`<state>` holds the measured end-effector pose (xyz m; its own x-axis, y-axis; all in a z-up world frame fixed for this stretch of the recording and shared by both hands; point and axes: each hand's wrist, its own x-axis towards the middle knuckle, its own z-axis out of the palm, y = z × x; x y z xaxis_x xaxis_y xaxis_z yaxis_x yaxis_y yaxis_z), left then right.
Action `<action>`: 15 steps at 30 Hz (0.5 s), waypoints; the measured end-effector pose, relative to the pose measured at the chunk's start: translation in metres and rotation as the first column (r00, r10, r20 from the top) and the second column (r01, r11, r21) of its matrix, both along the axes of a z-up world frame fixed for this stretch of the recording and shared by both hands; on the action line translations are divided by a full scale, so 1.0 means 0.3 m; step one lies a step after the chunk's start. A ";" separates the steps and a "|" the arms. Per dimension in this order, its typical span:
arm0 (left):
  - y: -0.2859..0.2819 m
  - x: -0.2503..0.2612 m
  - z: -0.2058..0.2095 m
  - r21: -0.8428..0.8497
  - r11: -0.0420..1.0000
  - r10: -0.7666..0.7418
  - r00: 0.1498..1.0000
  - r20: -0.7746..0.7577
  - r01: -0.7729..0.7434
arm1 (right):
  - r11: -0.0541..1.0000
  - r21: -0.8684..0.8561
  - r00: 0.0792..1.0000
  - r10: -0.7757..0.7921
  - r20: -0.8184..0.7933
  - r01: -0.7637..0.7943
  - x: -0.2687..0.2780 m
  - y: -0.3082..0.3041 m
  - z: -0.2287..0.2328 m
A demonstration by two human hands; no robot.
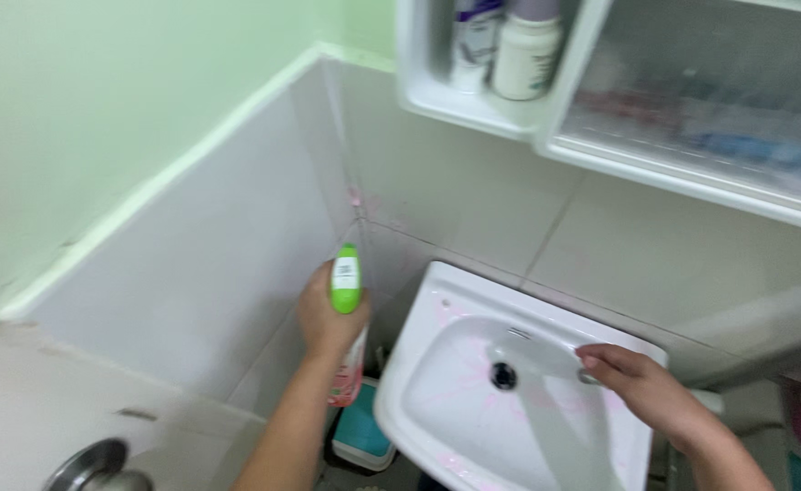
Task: The person sprays pink cleaning liquid onto a small white sink and the surrounding tiled wall, then uses a green scrubbing sponge to wipe the sink basin, faucet, and wall surfaces. The person repeatedly sprays and scrubs the same areas without rinsing.
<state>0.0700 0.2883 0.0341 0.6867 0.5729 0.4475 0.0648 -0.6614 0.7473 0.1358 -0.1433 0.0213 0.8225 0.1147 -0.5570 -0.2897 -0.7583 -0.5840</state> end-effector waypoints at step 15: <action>0.049 -0.036 0.061 -0.003 0.999 -0.041 0.999 -0.035 0.040 | 0.966 0.094 0.959 0.223 0.176 -0.242 0.075 0.505 0.325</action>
<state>0.0592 0.3029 0.0524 0.7246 0.5452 0.4216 0.0642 -0.6624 0.7464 0.1583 0.0082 0.1187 0.8436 0.3683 -0.3907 -0.0074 -0.7196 -0.6943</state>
